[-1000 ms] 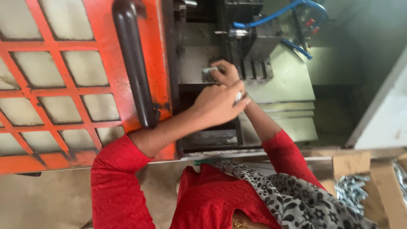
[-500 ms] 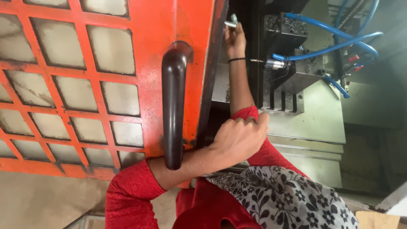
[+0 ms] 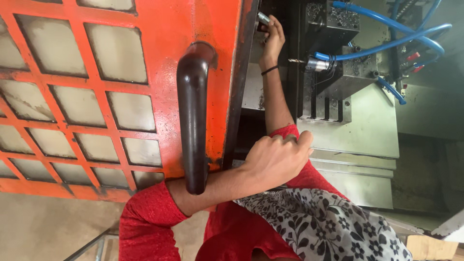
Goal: The person repeatedly picks up small cylindrical metal parts from a cardboard box and inserts them one by one into a slot on a red industrial machine. The person then retrieves the processed parts and places them into a second box.
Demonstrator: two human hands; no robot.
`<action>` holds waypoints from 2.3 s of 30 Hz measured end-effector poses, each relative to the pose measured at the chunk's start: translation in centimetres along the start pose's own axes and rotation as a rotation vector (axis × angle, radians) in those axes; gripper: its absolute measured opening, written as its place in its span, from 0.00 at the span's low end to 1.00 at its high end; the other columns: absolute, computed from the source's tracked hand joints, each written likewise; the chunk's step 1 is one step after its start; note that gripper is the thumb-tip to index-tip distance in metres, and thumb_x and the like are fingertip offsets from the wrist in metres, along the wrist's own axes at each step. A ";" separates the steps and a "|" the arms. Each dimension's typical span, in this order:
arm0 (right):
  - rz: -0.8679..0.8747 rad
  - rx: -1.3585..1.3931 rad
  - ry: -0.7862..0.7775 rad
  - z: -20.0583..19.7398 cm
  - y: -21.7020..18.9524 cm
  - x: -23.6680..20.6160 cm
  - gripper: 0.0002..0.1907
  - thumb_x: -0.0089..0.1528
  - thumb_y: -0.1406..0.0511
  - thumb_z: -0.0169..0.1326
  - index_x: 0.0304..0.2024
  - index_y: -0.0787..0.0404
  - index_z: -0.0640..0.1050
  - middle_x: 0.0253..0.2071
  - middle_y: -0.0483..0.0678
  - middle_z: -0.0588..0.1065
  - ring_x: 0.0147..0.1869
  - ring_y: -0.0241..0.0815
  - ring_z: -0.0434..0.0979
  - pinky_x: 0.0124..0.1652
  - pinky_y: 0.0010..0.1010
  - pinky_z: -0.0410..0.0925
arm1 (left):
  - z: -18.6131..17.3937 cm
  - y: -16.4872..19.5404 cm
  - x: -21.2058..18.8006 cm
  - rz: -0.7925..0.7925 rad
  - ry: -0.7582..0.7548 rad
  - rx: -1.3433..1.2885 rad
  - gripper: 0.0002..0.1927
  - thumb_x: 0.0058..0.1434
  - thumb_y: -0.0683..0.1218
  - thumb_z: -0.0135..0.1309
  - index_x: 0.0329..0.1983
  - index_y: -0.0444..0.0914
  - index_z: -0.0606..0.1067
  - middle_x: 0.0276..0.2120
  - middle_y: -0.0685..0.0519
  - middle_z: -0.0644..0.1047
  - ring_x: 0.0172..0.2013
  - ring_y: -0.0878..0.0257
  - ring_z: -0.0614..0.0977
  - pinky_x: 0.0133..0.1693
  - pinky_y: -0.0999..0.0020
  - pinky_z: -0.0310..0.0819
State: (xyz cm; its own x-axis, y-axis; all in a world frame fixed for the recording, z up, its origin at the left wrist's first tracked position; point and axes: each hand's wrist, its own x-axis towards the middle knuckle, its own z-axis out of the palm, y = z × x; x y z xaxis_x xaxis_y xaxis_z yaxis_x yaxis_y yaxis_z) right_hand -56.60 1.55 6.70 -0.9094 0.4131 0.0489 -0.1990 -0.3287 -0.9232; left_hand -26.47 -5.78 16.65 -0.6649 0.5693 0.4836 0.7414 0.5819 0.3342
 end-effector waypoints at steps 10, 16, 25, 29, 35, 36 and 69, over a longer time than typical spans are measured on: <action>-0.137 -0.140 -0.157 0.5 -0.8 1.9 0.22 0.72 0.53 0.50 0.57 0.59 0.83 0.25 0.35 0.65 0.26 0.26 0.60 0.23 0.23 0.53 | 0.8 0.1 -0.4 0.021 -0.019 0.014 0.11 0.66 0.49 0.55 0.35 0.37 0.68 0.10 0.53 0.71 0.13 0.60 0.77 0.15 0.65 0.66; -0.373 -0.318 -0.187 0.5 -1.0 2.1 0.20 0.73 0.61 0.52 0.65 0.62 0.77 0.43 0.45 0.76 0.45 0.35 0.72 0.44 0.28 0.70 | 0.7 0.3 -0.4 0.031 -0.001 -0.050 0.14 0.67 0.51 0.54 0.35 0.35 0.69 0.09 0.52 0.71 0.12 0.58 0.77 0.14 0.63 0.67; -0.530 -0.393 -0.243 0.4 -0.9 2.1 0.20 0.73 0.66 0.49 0.67 0.63 0.72 0.67 0.55 0.73 0.71 0.48 0.75 0.66 0.33 0.69 | 1.1 0.3 -0.4 0.059 0.001 -0.100 0.13 0.68 0.49 0.53 0.36 0.34 0.69 0.12 0.52 0.73 0.13 0.60 0.77 0.13 0.64 0.66; -0.592 -0.394 -0.235 0.6 -1.0 2.0 0.19 0.74 0.67 0.49 0.67 0.63 0.72 0.67 0.55 0.74 0.69 0.47 0.76 0.65 0.33 0.70 | 1.3 0.3 -0.5 0.067 -0.007 -0.083 0.11 0.68 0.47 0.52 0.35 0.34 0.69 0.11 0.54 0.72 0.12 0.61 0.76 0.13 0.65 0.65; -0.513 -0.353 -0.245 1.1 -1.3 1.3 0.21 0.73 0.65 0.48 0.68 0.61 0.71 0.62 0.53 0.78 0.57 0.42 0.81 0.56 0.31 0.76 | 1.8 0.2 -0.6 0.085 -0.031 -0.041 0.07 0.64 0.42 0.51 0.35 0.33 0.69 0.10 0.56 0.70 0.11 0.66 0.74 0.12 0.67 0.63; -0.586 -0.346 -0.260 1.2 -1.4 1.2 0.20 0.74 0.65 0.48 0.68 0.62 0.71 0.64 0.53 0.77 0.60 0.41 0.82 0.58 0.31 0.76 | 1.9 0.2 -0.7 0.087 0.006 -0.071 0.08 0.65 0.43 0.51 0.35 0.33 0.69 0.09 0.56 0.70 0.10 0.65 0.73 0.11 0.67 0.62; -0.765 -0.444 0.675 -52.9 -26.8 -38.7 0.09 0.67 0.66 0.56 0.49 0.61 0.75 0.40 0.43 0.74 0.41 0.33 0.77 0.34 0.25 0.74 | 11.0 17.3 -16.8 0.468 -0.298 -0.730 0.15 0.66 0.56 0.60 0.38 0.43 0.72 0.20 0.55 0.79 0.22 0.59 0.84 0.24 0.64 0.76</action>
State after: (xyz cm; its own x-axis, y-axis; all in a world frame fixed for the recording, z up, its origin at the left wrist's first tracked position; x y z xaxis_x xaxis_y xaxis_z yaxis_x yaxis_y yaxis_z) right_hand 3.22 39.27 9.39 -0.1905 0.7984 0.5712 -0.3511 0.4880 -0.7991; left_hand -3.45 1.13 5.44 -0.2025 0.8400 0.5034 0.7469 -0.1999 0.6341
